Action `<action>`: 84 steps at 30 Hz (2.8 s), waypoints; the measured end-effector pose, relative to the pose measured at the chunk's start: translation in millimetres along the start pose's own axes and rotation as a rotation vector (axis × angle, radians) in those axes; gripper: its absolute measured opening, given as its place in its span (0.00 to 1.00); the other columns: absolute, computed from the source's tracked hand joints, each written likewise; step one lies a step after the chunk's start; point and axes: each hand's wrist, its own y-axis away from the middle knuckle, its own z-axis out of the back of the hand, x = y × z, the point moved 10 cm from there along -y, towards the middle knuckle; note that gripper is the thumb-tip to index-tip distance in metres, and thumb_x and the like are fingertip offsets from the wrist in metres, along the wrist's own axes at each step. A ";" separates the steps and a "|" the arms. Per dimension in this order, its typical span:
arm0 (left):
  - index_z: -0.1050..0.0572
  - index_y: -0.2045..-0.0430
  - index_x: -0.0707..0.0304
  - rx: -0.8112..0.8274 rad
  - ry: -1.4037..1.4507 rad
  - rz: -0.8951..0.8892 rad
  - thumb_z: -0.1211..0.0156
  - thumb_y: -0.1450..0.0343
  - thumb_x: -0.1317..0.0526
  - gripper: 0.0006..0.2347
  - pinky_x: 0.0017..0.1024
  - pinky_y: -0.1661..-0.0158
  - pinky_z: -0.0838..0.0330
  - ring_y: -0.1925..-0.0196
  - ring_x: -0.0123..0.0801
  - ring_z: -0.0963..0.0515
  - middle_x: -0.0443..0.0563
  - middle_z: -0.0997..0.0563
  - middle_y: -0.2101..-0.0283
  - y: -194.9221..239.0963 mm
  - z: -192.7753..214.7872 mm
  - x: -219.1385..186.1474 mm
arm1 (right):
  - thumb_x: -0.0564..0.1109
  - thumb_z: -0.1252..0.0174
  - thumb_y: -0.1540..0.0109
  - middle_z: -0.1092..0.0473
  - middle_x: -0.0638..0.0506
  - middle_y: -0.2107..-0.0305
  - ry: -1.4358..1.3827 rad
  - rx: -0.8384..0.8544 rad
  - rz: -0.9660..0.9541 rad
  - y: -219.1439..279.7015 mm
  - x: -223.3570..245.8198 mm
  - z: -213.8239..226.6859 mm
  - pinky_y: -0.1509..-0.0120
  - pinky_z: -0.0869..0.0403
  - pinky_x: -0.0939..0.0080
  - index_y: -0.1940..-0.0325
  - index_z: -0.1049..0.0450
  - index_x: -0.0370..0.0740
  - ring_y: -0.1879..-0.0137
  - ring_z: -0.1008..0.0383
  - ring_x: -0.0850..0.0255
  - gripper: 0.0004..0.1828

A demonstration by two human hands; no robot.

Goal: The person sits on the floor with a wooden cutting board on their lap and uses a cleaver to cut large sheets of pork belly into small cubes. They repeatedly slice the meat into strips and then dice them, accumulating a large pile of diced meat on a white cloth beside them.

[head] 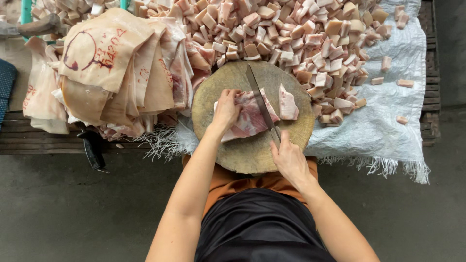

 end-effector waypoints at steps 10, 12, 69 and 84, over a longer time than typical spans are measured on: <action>0.31 0.45 0.71 -0.141 0.199 0.017 0.48 0.33 0.75 0.20 0.39 0.45 0.26 0.46 0.52 0.20 0.68 0.27 0.44 6.1 7.1 11.0 | 0.52 0.54 0.25 0.33 0.50 0.83 -0.456 -0.441 0.475 33.7 71.6 112.8 0.76 0.29 0.60 0.43 0.45 0.37 0.81 0.28 0.59 0.17; 0.32 0.47 0.71 -0.119 0.206 0.088 0.45 0.34 0.73 0.20 0.41 0.48 0.26 0.48 0.54 0.21 0.68 0.27 0.46 8.5 4.0 17.9 | 0.51 0.55 0.26 0.31 0.43 0.74 -0.367 -0.412 0.496 22.1 69.2 82.6 0.72 0.25 0.52 0.42 0.43 0.35 0.75 0.25 0.51 0.17; 0.37 0.34 0.63 -0.381 0.356 0.134 0.51 0.27 0.76 0.23 0.25 0.66 0.16 0.56 0.32 0.19 0.61 0.32 0.41 3.8 105.1 48.6 | 0.53 0.54 0.24 0.32 0.55 0.80 -0.323 -0.303 0.493 35.9 76.4 117.6 0.76 0.28 0.67 0.42 0.40 0.38 0.79 0.29 0.68 0.16; 0.28 0.55 0.69 0.041 -0.050 0.185 0.36 0.32 0.64 0.14 0.49 0.49 0.28 0.48 0.64 0.23 0.71 0.25 0.50 8.5 -12.9 30.4 | 0.54 0.48 0.33 0.26 0.24 0.69 -0.007 0.063 0.025 -12.2 0.2 -32.3 0.54 0.27 0.30 0.45 0.40 0.33 0.59 0.26 0.25 0.22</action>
